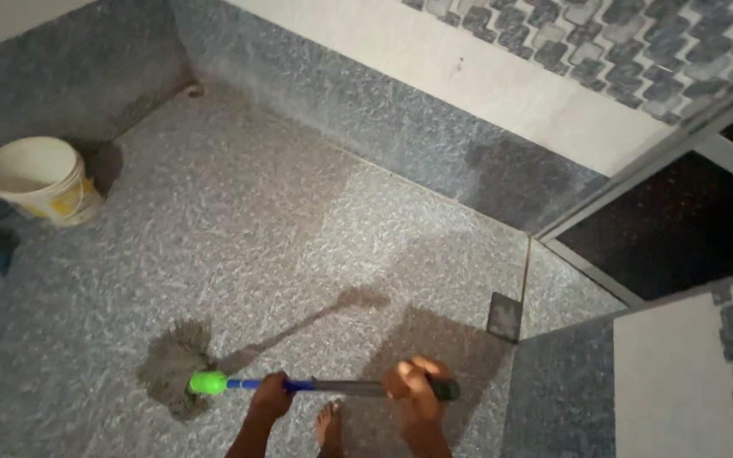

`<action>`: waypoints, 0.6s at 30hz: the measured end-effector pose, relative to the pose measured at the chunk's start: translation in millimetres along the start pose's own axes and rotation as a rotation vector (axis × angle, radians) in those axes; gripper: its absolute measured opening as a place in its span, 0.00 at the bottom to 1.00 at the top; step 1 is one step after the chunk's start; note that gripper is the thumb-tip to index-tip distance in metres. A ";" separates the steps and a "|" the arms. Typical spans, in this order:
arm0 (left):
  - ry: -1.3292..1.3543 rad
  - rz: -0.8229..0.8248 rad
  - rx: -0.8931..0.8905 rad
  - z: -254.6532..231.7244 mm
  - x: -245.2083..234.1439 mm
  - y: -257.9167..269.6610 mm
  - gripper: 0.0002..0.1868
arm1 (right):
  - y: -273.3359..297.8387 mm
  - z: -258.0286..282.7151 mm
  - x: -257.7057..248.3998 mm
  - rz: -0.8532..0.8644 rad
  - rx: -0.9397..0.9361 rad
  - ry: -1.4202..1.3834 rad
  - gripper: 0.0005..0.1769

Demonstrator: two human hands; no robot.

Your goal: The person mops a tiled floor using a long-handled mop, moving it across the surface and around several buckets and a small container.

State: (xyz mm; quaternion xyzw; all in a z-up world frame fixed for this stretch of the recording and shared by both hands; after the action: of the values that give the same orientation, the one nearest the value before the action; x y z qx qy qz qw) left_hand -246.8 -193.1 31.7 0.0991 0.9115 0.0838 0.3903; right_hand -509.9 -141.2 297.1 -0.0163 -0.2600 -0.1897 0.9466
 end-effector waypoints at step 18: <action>0.173 -0.222 -0.036 -86.8 -10.5 -45.4 0.10 | -155.1 65.9 4.3 0.411 0.084 -0.105 0.07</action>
State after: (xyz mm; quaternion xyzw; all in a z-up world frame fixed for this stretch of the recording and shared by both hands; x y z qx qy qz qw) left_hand -308.1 -246.0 87.7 -0.0170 0.9454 0.0648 0.3190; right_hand -595.6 -278.0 345.6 -0.0392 -0.3079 0.0196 0.9504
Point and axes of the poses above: each hand's wrist, its own y-axis away from the middle knuckle, its own x-axis out of the palm, z = x × y, the point moved 6 cm from there along -y, towards the middle knuckle, and after that the axes turned 3 degrees about -z, right-handed, at the moved point
